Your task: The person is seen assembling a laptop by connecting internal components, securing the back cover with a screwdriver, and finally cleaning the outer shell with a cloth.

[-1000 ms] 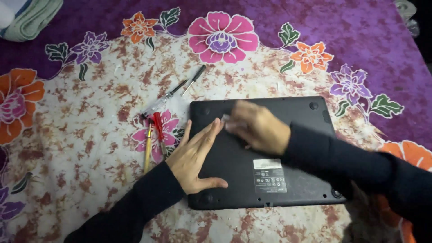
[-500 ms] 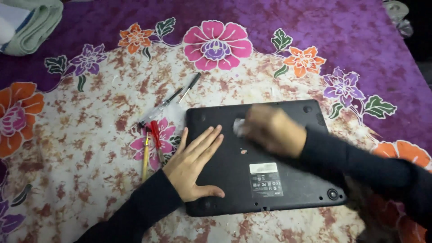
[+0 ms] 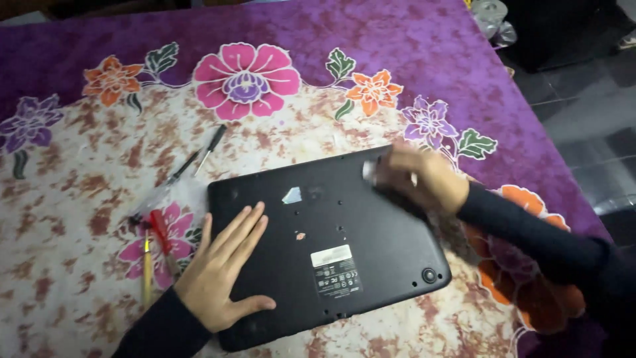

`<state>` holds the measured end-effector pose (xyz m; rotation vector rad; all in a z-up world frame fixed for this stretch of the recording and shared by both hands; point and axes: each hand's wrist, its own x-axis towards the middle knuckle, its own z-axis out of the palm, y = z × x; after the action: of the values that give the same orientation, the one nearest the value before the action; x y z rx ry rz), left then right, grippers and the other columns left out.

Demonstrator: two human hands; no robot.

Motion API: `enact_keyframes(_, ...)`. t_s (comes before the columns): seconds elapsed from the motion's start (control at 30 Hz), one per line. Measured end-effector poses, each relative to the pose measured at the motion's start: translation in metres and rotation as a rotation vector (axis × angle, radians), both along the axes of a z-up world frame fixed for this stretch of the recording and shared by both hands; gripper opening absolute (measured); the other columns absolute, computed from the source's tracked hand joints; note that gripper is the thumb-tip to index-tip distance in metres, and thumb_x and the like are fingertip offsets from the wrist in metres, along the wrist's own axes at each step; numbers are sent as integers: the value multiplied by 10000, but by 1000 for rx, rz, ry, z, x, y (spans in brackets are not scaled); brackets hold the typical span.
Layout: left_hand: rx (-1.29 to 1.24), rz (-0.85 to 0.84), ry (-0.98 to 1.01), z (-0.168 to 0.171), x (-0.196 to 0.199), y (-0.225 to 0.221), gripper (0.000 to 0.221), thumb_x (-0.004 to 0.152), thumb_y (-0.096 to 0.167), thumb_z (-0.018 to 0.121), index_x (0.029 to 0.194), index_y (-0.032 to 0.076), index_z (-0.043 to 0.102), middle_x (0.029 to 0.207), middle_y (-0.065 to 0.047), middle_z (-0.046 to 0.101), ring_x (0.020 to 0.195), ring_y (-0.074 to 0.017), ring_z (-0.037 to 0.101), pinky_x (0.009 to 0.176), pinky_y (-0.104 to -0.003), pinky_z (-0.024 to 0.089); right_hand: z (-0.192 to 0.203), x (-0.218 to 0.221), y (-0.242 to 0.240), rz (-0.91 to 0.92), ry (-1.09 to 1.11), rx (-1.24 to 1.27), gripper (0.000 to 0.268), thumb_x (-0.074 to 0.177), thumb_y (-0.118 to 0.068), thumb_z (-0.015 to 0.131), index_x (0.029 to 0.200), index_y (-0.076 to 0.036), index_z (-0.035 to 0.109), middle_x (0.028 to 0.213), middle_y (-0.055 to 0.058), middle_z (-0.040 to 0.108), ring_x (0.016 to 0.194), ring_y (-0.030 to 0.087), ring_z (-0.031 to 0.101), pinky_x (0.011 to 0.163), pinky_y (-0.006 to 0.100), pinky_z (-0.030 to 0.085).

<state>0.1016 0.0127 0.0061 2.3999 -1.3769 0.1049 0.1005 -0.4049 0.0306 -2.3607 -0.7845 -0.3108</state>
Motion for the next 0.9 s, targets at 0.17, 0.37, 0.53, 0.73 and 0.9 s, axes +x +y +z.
enact_keyframes(0.17,-7,8,-14,2,-1,-2,1121,827,838,412,1606,43,288,1720,-121,250,1586,-280,238,1173,-722,109,7,-94,18,316,167,17,431,1085,-273,359,1187,-11,685,1223,181,664,1153,343,686,989,426,537)
enact_keyframes(0.37,0,1,20,4,0,-3,1103,831,819,433,1619,65,271,1723,-114,239,1587,-286,226,1165,-731,98,-20,-20,-33,-86,273,174,277,930,-48,580,1166,-66,725,1061,56,638,929,180,593,836,335,470)
enact_keyframes(0.53,-15,17,33,5,-1,-3,1093,836,813,421,1620,66,268,1718,-117,247,1585,-287,236,1170,-739,94,-11,-25,-13,-154,-42,-56,363,876,101,525,1048,-134,741,889,13,581,709,192,565,630,341,442)
enact_keyframes(0.73,10,7,17,3,0,-1,1110,842,821,455,1627,61,257,1725,-118,232,1587,-279,232,1166,-722,122,15,-86,39,402,222,22,305,1075,-151,452,1248,44,611,1075,151,590,893,315,628,784,411,551)
enact_keyframes(0.9,12,1,21,4,0,-1,1099,849,814,446,1626,59,259,1721,-119,241,1586,-281,232,1160,-731,125,-23,36,16,31,-76,-46,232,1061,-163,563,865,-41,583,853,81,531,662,236,542,600,379,444)
